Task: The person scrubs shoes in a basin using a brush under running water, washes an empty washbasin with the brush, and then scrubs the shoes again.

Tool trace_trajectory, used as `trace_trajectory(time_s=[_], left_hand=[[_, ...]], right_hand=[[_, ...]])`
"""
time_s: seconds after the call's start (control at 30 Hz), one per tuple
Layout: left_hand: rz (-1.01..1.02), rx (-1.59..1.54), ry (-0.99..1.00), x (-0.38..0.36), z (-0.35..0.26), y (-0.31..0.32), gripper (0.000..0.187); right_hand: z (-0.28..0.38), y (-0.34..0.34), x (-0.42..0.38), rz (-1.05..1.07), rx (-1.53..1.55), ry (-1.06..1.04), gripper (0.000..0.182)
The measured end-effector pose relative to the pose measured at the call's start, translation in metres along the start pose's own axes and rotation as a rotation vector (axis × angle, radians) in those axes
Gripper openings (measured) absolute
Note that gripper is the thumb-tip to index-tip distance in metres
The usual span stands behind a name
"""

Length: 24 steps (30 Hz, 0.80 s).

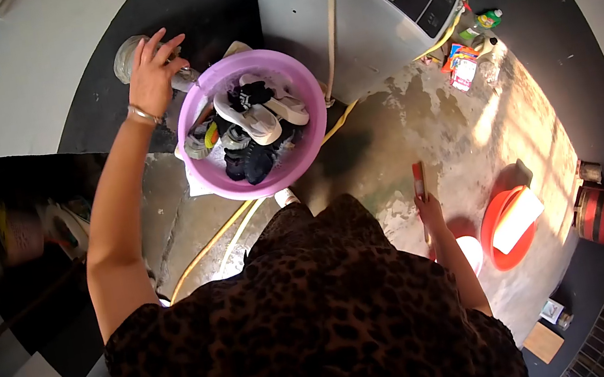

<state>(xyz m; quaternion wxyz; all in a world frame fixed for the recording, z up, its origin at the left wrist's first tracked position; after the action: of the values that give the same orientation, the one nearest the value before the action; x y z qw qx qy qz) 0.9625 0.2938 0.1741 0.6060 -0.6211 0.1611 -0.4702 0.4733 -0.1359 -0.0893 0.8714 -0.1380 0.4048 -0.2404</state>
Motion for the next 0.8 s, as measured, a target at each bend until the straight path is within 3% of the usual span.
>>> trace_trajectory(time_s=[0.1, 0.17, 0.3, 0.37, 0.4, 0.43, 0.5, 0.63, 0.7, 0.73, 0.8], left_hand=[[-0.215, -0.144, -0.188, -0.017, -0.017, -0.028, 0.040], [-0.352, -0.239, -0.282, -0.043, -0.036, -0.027, 0.041], [-0.231, -0.660, -0.835, -0.117, -0.093, 0.063, 0.037], [-0.033, -0.757, -1.031, -0.149, -0.133, 0.118, 0.042], [0.086, -0.862, -1.208, -0.161, -0.151, 0.144, 0.047], [0.120, -0.882, -1.260, -0.168, -0.165, 0.169, 0.051], [0.107, -1.013, -1.423, -0.172, -0.180, 0.197, 0.059], [0.123, -1.046, -1.680, -0.159, -0.184, 0.237, 0.071], [0.069, -1.147, -1.814, -0.149, -0.184, 0.252, 0.079], [-0.036, -1.105, -1.883, -0.153, -0.188, 0.271, 0.084], [0.112, -1.000, -1.881, -0.169, -0.188, 0.307, 0.085]], right_hand=[[0.068, 0.029, 0.034, 0.009, -0.254, -0.150, 0.020], [0.132, 0.060, 0.041, 0.090, -0.174, -0.141, 0.022], [0.229, 0.130, 0.085, 0.234, -0.336, -0.301, 0.031], [0.241, 0.173, 0.144, 0.252, -0.468, -0.531, 0.036], [0.262, 0.194, 0.149, 0.364, -0.419, -0.524, 0.036], [0.287, 0.219, 0.148, 0.478, -0.373, -0.515, 0.036], [0.327, 0.259, 0.155, 0.406, -0.564, -0.761, 0.035], [0.371, 0.334, 0.166, 0.416, -0.765, -1.004, 0.038], [0.382, 0.357, 0.167, 0.546, -0.846, -0.849, 0.045], [0.380, 0.371, 0.173, 0.533, -0.851, -0.951, 0.047], [0.378, 0.390, 0.176, 0.591, -0.916, -1.042, 0.056]])
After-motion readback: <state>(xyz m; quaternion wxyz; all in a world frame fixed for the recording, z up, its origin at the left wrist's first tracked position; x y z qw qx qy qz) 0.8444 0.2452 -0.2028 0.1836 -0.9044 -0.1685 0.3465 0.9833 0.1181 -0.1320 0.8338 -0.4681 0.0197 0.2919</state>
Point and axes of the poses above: each hand's wrist, its own x-axis towards the middle knuckle, its own y-axis out of the palm, z = x × y, the point moved 6 cm from there along x, towards the middle knuckle, and after that the axes turned 1 degree about z, right-handed, at the moved point
